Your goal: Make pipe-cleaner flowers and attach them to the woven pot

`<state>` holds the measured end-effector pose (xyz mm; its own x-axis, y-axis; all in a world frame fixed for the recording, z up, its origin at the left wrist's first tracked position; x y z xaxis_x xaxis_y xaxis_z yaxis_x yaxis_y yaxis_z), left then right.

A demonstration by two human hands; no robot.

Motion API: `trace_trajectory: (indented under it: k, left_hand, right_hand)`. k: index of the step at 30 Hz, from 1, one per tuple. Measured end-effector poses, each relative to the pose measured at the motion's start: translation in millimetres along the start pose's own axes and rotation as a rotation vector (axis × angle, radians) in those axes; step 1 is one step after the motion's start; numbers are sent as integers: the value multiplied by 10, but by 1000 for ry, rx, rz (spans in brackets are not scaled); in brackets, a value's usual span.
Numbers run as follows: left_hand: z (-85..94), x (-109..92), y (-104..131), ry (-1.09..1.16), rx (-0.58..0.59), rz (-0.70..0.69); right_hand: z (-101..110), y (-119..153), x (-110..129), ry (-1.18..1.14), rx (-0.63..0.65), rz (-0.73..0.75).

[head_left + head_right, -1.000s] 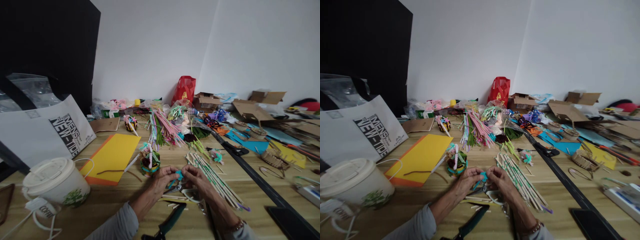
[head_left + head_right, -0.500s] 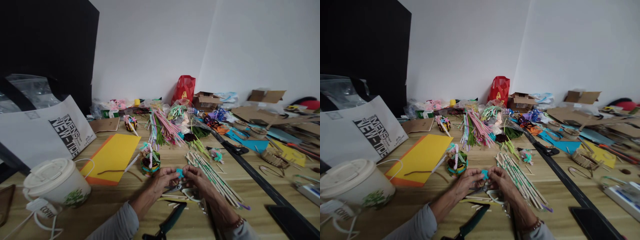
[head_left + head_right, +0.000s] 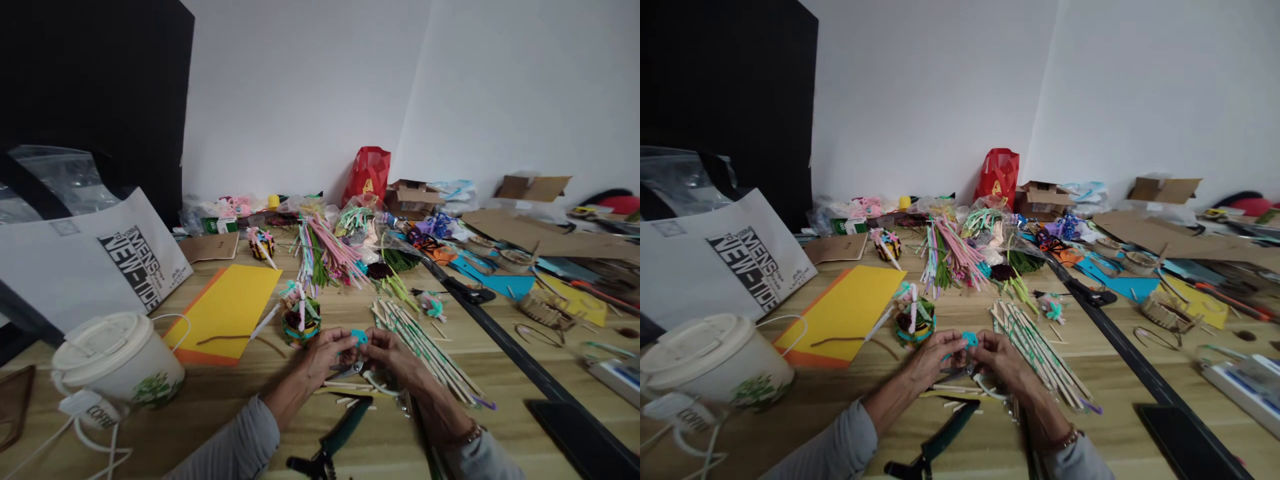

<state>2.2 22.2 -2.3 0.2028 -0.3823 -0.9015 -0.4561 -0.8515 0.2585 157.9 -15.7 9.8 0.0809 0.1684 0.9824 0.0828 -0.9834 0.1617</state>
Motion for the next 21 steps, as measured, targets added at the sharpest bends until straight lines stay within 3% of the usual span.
trace_trajectory:
  k: [12,21]
  left_hand:
    - [26,34,-49,-29,79,-86]
    - [12,36,-81,-105,46,-170]
  right_hand:
    - [55,-34,-50,4,-35,-28]
    - [0,6,-26,-10,-4,-22]
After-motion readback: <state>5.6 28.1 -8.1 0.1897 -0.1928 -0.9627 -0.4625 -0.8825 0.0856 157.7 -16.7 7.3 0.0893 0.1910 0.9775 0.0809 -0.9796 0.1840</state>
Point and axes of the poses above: each hand's wrist, its own y-axis away from the middle knuckle, its own z-axis out of the back of the hand, x = y × z, the point moved 2 cm from there along -y, towards the middle knuckle, and after that the axes turned 6 degrees about -x, right-handed, at the moved point
